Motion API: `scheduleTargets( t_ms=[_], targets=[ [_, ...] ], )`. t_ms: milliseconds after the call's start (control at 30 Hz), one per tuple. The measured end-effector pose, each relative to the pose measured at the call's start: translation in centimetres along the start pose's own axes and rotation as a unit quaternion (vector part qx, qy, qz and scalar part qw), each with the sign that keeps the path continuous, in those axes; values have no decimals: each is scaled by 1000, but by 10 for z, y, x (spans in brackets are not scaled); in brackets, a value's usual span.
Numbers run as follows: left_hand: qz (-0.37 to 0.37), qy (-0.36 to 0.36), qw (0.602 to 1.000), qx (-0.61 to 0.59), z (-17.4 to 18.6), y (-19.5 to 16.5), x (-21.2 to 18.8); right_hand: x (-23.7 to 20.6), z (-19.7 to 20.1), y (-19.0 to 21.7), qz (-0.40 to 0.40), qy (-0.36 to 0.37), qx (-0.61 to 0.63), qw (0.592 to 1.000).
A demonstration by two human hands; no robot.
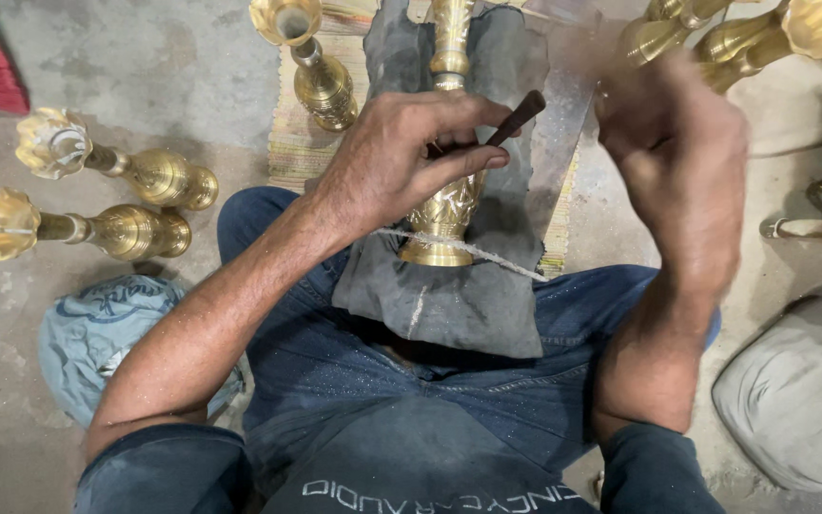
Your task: The person sits cross-legged on the floor holding a brass vase against a cloth pad on their lap. They hold a chisel against the vase's decorated surface and strike it with a wooden mallet, rotating the vase to engrave patterns across different areas.
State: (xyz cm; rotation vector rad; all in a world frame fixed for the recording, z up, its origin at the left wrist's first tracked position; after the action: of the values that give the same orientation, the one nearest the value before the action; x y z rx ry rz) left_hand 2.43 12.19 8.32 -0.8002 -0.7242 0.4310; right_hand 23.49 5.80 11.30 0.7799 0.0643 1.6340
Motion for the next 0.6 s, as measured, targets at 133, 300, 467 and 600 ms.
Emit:
scheduleTargets(
  t_ms=[133, 300, 467, 600],
  targets=[
    [-8, 7, 1000, 10, -2, 1, 0, 0, -1, 1, -1, 0, -3, 1000],
    [-36, -4, 999, 11, 1, -4, -3, 0, -3, 4, 15, -1, -93, 996],
    [-32, 3, 999, 6, 1, -3, -3, 0, -3, 6, 41, -11, -132, 990],
    [-29, -2, 1000, -12, 4, -3, -3, -1, -5, 2, 32, -8, -2, 999]
  ],
)
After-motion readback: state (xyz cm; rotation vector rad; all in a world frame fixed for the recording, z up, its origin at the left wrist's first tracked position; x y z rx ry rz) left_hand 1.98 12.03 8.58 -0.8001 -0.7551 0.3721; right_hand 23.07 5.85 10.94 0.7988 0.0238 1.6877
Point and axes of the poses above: each hand's wrist, its own x-axis towards the middle knuckle, its own z-axis out of the back of the hand, y = z × x, the point moved 8 cm from there along x, towards the middle knuckle, and after that the axes turned 8 degrees about -x, right-handed, at the moved point
